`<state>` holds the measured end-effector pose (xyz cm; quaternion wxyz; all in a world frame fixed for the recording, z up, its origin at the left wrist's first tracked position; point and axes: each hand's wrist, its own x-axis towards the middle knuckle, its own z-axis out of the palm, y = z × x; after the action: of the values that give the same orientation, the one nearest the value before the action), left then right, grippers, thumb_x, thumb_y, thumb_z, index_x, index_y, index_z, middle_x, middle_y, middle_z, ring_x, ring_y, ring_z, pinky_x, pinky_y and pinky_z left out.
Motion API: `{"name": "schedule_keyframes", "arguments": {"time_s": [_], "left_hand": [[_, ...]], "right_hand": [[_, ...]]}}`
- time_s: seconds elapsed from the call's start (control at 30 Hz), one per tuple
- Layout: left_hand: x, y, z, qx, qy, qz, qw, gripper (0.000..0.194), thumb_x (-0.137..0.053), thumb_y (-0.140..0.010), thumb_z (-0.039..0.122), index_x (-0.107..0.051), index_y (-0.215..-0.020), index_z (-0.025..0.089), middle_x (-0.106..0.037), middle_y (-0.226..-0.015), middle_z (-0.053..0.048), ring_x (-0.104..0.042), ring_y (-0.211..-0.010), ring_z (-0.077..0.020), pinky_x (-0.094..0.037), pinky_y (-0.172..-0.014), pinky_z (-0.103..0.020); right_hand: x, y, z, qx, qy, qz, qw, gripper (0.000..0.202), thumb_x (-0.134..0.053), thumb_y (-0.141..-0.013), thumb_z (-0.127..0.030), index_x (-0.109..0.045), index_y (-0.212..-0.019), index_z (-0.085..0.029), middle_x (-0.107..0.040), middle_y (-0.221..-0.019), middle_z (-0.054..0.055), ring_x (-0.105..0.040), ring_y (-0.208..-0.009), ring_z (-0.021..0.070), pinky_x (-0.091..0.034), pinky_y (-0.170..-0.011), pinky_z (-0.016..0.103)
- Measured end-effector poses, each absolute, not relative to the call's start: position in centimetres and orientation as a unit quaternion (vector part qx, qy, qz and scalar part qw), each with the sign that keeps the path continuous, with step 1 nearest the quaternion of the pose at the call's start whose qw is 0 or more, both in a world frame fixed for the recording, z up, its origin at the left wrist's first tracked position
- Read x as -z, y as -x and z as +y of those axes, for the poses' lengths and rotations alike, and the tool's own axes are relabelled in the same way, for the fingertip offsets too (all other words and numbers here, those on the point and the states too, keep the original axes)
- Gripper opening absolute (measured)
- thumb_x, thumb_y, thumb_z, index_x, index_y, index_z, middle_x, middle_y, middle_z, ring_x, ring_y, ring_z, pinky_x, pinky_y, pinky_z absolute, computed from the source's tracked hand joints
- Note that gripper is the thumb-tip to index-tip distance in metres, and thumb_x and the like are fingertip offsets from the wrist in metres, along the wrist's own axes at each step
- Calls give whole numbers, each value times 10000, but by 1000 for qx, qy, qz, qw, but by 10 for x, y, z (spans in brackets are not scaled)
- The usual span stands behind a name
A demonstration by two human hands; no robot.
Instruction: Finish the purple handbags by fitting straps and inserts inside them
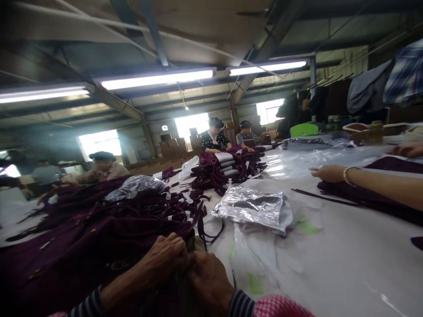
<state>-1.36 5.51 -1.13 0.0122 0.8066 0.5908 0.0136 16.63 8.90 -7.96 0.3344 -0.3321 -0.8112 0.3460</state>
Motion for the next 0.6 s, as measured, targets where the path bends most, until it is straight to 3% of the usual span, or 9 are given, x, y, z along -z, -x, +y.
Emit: {"name": "schedule_keyframes", "arguments": {"time_s": [0.13,0.2,0.3,0.43,0.6], "left_hand": [[15,-5,49,-111,-782,613,37,142,-431,-981,228,-573,-967,224,-641,-1006,-17,-550,-968,-206,-349,-915,-403],[19,-12,50,-143,-757,637,41,138,-458,-955,202,-595,-954,219,-660,-987,-14,-574,-956,-202,-347,-913,-402],[24,-11,54,-174,-730,658,56,138,-522,-921,228,-659,-924,224,-681,-948,-9,-597,-951,-203,-354,-905,-386],[26,3,54,-177,-729,654,95,176,-606,-861,299,-764,-937,287,-704,-945,-9,-612,-967,-220,-368,-894,-368],[26,21,49,-226,-754,583,202,152,-668,-823,312,-816,-856,299,-768,-826,25,-666,-839,-193,-366,-872,-338]], "right_hand": [[79,-169,93,-415,326,-752,396,40,-503,-708,-150,-505,-704,-190,-643,-776,34,-595,-787,187,-425,-706,271],[80,-169,95,-483,327,-711,392,46,-502,-731,-201,-509,-776,-198,-632,-722,20,-591,-686,175,-437,-629,261],[81,-167,99,-570,315,-662,372,155,-518,-750,-304,-472,-870,-217,-575,-587,-36,-476,-454,128,-351,-458,224],[83,-167,106,-552,303,-669,396,171,-510,-759,-322,-444,-875,-215,-558,-556,-49,-441,-427,104,-324,-430,201],[82,-162,113,-531,298,-702,369,133,-510,-785,-300,-446,-860,-209,-565,-568,-44,-444,-431,95,-333,-442,200]]}}
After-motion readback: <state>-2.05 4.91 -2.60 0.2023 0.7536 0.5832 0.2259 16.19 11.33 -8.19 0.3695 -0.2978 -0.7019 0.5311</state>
